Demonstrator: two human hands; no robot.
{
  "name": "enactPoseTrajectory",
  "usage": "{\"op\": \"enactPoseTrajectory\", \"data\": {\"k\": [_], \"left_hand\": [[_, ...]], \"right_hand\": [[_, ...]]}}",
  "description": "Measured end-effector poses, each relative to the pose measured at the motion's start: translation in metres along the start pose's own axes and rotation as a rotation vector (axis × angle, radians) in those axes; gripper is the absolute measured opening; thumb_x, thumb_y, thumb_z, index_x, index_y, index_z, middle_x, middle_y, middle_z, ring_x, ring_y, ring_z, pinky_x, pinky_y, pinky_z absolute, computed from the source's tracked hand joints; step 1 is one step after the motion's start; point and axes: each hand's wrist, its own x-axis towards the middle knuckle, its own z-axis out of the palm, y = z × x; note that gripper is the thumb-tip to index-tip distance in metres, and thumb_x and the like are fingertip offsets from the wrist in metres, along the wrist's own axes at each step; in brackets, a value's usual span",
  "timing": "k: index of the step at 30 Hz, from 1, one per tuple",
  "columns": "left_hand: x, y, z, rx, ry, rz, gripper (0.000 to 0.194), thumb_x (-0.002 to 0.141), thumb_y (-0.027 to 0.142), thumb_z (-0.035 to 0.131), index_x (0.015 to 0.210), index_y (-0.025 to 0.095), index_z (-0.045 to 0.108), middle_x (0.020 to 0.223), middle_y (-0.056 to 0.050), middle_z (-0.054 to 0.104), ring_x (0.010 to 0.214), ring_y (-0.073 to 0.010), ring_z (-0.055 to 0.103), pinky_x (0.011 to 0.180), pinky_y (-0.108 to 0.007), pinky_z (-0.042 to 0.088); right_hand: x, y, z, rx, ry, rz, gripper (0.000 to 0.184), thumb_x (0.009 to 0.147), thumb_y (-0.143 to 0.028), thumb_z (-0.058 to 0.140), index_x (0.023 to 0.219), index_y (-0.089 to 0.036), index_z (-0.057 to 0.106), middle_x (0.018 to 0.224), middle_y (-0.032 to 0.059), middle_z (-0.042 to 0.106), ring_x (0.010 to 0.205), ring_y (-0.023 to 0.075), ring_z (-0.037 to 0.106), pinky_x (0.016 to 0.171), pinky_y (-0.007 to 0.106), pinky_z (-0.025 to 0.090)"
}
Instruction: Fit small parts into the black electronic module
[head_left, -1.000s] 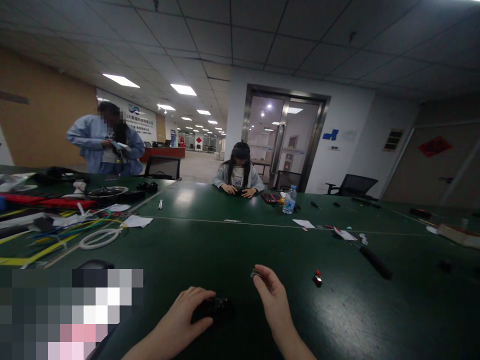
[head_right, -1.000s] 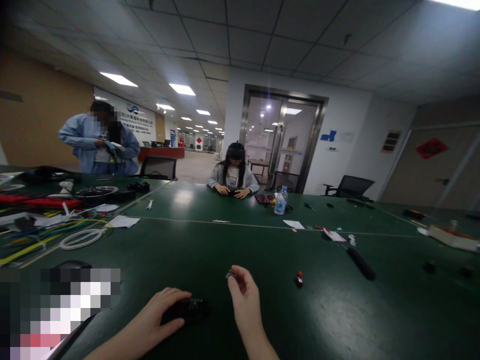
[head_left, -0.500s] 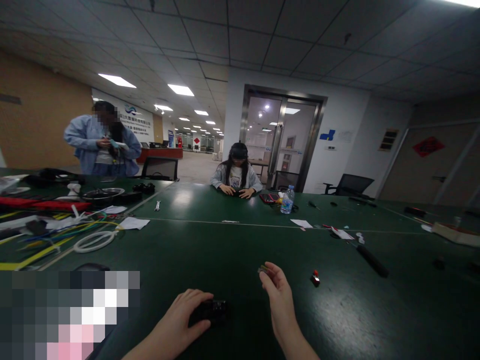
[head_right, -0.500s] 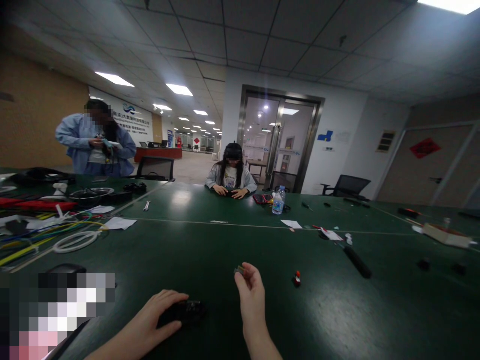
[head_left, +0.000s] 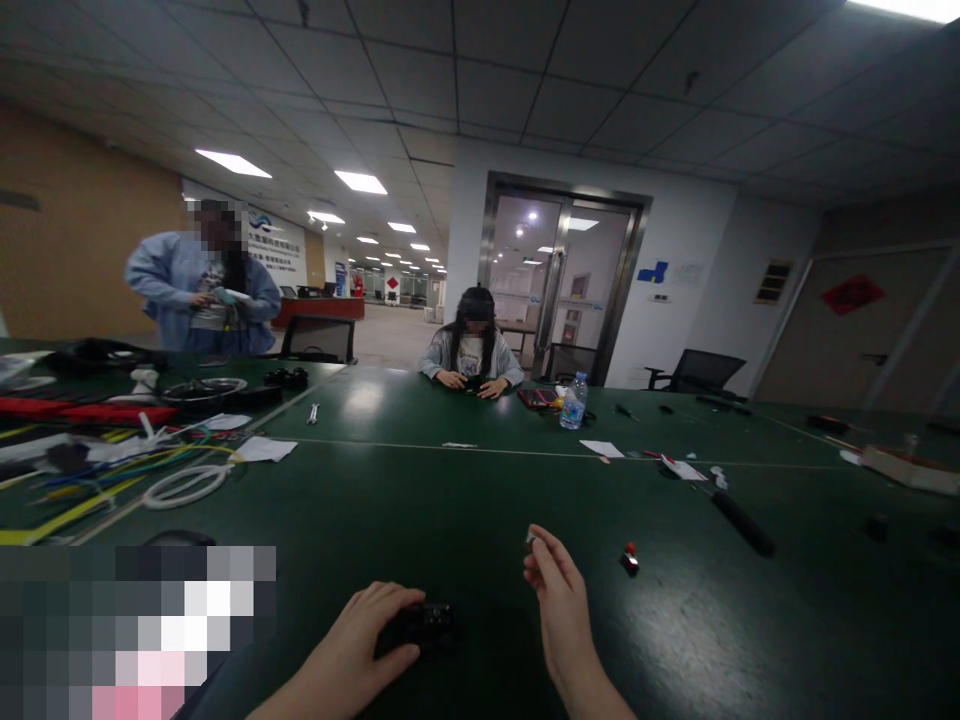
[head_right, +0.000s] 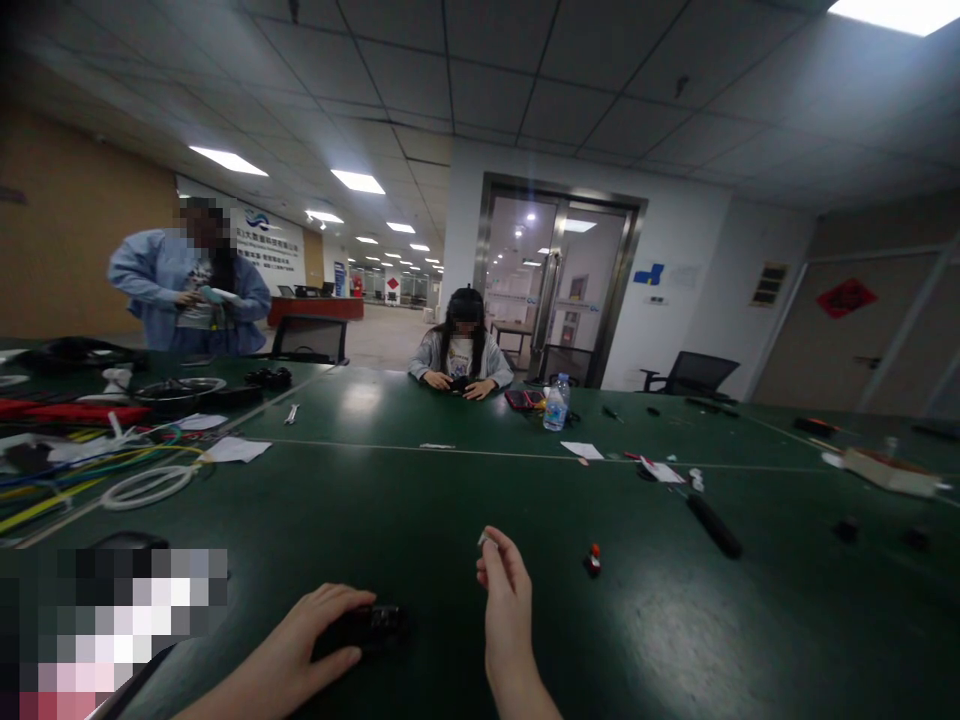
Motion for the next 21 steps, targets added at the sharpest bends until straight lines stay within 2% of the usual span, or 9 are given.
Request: {"op": "enactPoseTrajectory", "data": {"k": [13,21], "left_hand": [[0.0015,-0.0051,0.0037,0.001,0.017,0.009,0.041,0.073,0.027,0.058,0.114,0.028,0.056,0.113,-0.004,0.061,0.106,-0.0260,0.051,0.094,-0.040,0.037],[0.0008,-0.0037,0.0031,0.005,0.013,-0.002,0.040,0.074,0.027,0.059,0.114,0.028,0.057,0.114,-0.004,0.060,0.107,-0.0251,0.051,0.096,-0.040,0.037]], "right_hand": [[0.0008,-0.0021,0.0008,0.096,-0.004,0.022,0.037,0.072,-0.049,0.060,0.099,-0.024,0.062,0.078,0.0006,0.062,0.064,0.0165,0.057,0.059,0.030,0.047],[-0.0028,-0.0064,0.0020,0.113,-0.004,0.023,0.036,0.072,-0.048,0.059,0.099,-0.026,0.061,0.077,-0.0001,0.060,0.064,0.0160,0.055,0.057,0.029,0.046]]}}
